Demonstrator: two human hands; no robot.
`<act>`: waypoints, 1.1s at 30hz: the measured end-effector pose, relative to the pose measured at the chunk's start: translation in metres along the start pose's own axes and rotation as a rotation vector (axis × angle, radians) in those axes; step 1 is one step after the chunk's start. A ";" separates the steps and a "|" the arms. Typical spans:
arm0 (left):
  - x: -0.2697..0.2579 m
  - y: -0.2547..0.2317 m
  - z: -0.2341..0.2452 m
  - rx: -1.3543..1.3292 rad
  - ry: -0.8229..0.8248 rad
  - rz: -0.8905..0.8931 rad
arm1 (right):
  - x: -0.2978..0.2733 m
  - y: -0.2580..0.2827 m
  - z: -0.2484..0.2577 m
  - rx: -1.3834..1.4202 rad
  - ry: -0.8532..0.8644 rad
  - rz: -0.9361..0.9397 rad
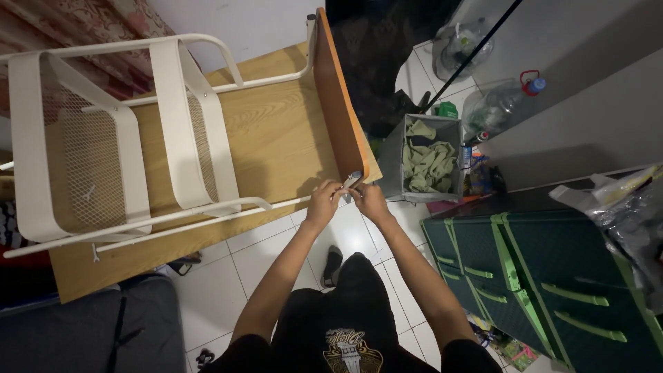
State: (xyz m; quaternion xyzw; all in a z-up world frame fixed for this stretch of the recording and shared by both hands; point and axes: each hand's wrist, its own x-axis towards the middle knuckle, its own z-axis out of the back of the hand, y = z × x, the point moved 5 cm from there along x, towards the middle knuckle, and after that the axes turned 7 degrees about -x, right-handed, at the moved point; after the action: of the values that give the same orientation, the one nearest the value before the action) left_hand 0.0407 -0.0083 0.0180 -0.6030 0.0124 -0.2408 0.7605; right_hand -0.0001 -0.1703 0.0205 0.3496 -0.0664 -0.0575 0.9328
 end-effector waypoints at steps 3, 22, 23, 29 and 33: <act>0.001 0.009 -0.001 -0.047 0.017 0.244 | -0.001 0.006 0.004 -0.013 0.025 -0.005; 0.008 0.024 -0.002 -0.067 0.064 0.174 | -0.007 0.054 0.031 0.120 0.026 -0.102; 0.007 0.023 -0.002 0.002 0.059 0.098 | -0.007 0.057 0.032 0.116 0.009 -0.105; 0.003 0.022 0.003 -0.042 0.020 0.057 | -0.002 0.058 0.033 0.117 0.044 -0.185; 0.009 0.027 0.000 -0.037 0.032 0.172 | -0.003 0.060 0.036 0.124 0.014 -0.140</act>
State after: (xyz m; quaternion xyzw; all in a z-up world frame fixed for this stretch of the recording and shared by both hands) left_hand 0.0578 -0.0075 -0.0043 -0.6099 0.0808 -0.1837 0.7667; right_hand -0.0057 -0.1483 0.0867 0.4107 -0.0387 -0.1158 0.9036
